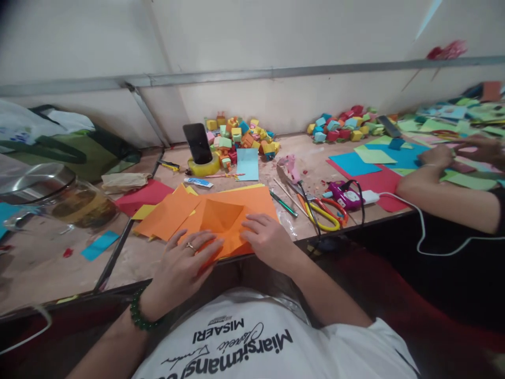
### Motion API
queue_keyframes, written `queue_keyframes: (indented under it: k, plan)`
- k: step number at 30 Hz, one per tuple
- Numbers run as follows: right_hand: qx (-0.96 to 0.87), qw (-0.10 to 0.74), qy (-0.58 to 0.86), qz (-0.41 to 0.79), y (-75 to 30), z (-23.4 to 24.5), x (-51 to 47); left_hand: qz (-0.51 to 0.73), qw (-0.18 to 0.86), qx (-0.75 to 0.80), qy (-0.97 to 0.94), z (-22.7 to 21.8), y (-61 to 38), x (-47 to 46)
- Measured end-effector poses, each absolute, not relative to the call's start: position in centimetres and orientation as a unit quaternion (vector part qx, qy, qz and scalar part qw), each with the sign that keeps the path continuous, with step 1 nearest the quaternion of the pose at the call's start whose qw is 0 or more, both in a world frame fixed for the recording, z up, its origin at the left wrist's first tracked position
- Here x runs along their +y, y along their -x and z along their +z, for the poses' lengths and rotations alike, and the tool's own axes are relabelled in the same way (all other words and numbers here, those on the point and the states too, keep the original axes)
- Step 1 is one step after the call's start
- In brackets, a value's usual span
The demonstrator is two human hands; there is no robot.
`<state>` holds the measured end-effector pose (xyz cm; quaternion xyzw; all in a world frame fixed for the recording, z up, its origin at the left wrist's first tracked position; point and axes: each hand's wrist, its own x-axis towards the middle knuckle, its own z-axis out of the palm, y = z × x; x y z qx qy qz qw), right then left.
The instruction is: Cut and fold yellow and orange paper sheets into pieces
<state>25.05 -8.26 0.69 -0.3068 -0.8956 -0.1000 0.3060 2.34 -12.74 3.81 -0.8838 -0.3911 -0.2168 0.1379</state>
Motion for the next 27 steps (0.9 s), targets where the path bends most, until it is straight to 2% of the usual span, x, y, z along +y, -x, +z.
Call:
queue_keyframes:
  k: [9,15,19,23,27]
  plan:
    - [-0.888,0.278,0.349,0.111,-26.9,-0.7,-7.8,-0.184,-0.047,-0.447,0.874,1.7,1.0,-9.8]
    - [-0.870,0.256,0.369,0.202,-28.3,-0.5,-6.1,-0.211,-0.095,-0.490,0.840,0.4,1.2,-9.2]
    - [-0.820,0.288,0.432,0.240,-27.6,-1.1,-5.6,-0.232,-0.137,-0.533,0.802,0.4,0.8,-9.2]
    - [-0.770,0.306,0.520,0.207,-26.6,-1.9,-5.6,-0.206,-0.064,-0.589,0.779,0.6,0.2,-9.1]
    - [-0.788,0.283,0.545,0.045,-26.0,-2.4,-5.8,-0.169,0.048,-0.628,0.758,0.4,0.0,-9.1]
